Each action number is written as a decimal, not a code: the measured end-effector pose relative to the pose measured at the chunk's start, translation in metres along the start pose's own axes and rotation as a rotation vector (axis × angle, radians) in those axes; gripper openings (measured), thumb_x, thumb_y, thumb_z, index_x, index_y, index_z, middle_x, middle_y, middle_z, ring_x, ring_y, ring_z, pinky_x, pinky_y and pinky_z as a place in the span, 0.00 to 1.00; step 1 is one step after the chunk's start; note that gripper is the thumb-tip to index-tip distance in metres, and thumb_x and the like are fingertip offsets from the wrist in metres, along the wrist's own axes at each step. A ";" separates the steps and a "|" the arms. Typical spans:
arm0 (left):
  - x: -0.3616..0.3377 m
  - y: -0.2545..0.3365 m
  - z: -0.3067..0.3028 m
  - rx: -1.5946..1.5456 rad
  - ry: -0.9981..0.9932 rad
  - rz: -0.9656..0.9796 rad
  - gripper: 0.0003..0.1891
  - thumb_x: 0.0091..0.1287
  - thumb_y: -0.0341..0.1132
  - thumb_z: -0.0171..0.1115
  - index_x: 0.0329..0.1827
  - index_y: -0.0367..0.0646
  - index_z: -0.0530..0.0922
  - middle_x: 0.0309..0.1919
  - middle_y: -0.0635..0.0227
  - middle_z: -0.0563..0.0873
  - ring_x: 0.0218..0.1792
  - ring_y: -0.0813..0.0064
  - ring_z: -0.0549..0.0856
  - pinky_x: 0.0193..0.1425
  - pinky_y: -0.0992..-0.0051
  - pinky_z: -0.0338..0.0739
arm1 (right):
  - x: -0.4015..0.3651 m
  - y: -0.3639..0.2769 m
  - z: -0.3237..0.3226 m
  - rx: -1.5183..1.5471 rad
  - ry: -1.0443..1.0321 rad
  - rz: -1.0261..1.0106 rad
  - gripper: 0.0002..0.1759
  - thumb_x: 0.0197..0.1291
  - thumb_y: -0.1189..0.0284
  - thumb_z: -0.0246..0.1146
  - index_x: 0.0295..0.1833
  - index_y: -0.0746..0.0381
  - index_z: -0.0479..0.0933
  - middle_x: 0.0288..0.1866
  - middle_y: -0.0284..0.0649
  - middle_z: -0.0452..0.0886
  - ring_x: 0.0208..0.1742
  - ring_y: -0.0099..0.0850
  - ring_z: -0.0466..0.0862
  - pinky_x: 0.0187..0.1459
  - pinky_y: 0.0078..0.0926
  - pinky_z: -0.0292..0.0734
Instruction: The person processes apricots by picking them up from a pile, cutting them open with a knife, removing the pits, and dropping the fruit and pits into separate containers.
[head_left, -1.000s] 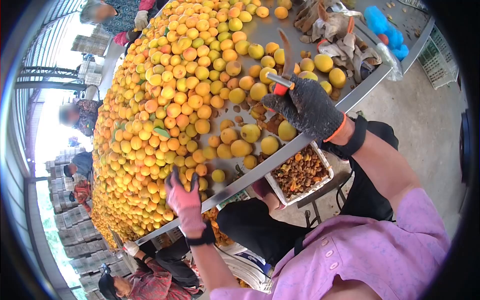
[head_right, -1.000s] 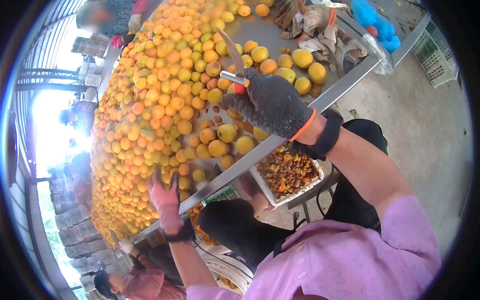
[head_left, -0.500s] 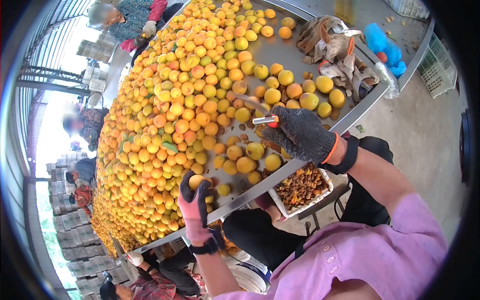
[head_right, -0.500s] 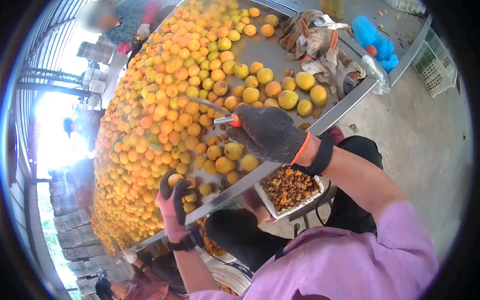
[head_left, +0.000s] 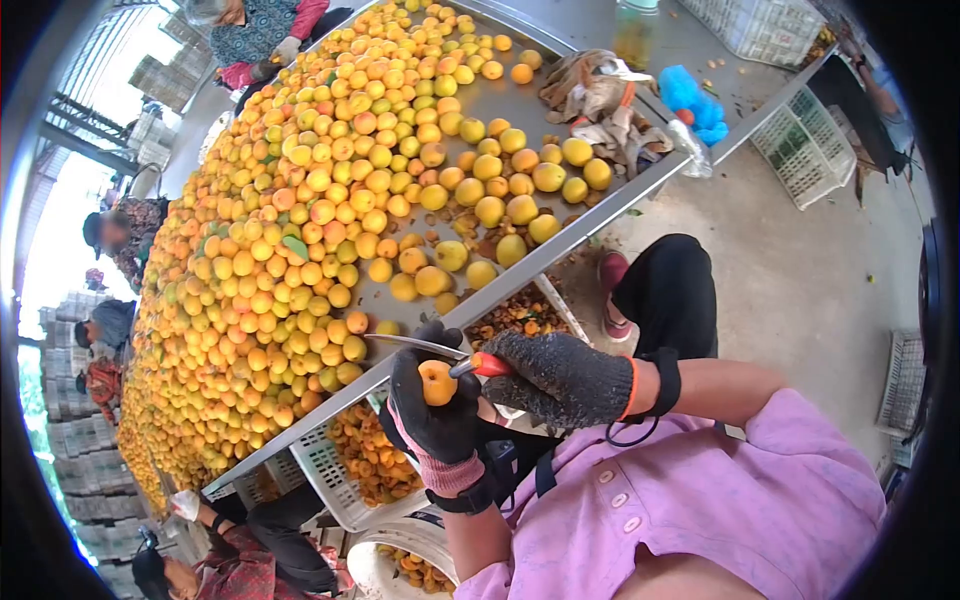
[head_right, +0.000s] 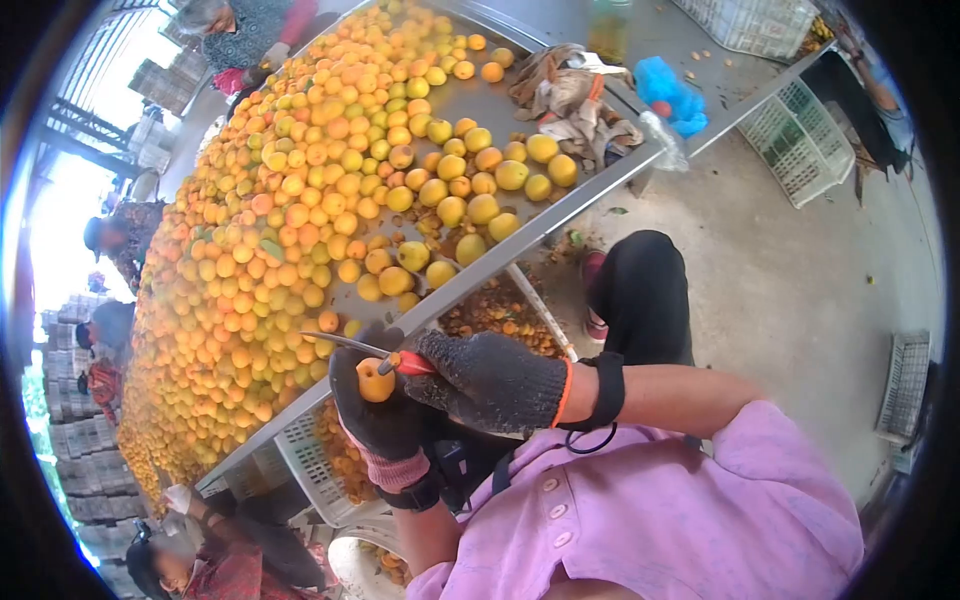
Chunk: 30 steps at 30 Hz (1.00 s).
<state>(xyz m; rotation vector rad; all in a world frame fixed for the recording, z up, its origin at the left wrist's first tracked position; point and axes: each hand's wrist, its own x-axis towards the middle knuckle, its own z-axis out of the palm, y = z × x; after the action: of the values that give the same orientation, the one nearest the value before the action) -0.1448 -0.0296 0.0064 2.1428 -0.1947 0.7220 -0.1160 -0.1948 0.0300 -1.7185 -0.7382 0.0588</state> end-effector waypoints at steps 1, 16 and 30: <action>-0.008 -0.002 0.006 -0.093 0.091 -0.102 0.27 0.51 0.25 0.64 0.57 0.35 0.70 0.38 0.58 0.83 0.35 0.67 0.85 0.40 0.73 0.79 | -0.005 0.000 0.004 -0.025 -0.003 0.062 0.16 0.62 0.59 0.57 0.42 0.63 0.71 0.25 0.51 0.76 0.28 0.52 0.78 0.27 0.41 0.72; -0.021 0.045 -0.013 -0.699 0.068 -0.643 0.39 0.71 0.60 0.22 0.36 0.36 0.77 0.30 0.62 0.82 0.32 0.72 0.80 0.44 0.73 0.76 | -0.035 -0.039 0.027 -0.488 -0.045 0.028 0.16 0.58 0.59 0.60 0.33 0.62 0.71 0.20 0.45 0.75 0.21 0.43 0.79 0.20 0.37 0.71; -0.011 0.026 -0.032 -0.362 0.070 -0.314 0.23 0.72 0.49 0.40 0.41 0.35 0.73 0.36 0.58 0.81 0.35 0.71 0.80 0.42 0.74 0.76 | -0.012 -0.035 0.041 -0.421 -0.165 0.104 0.15 0.60 0.63 0.56 0.38 0.66 0.72 0.24 0.50 0.76 0.23 0.44 0.79 0.23 0.38 0.73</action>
<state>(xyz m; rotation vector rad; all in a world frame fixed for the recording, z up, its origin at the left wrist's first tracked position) -0.1776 -0.0223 0.0329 1.7478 0.0481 0.5310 -0.1578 -0.1625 0.0449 -2.1737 -0.8232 0.1243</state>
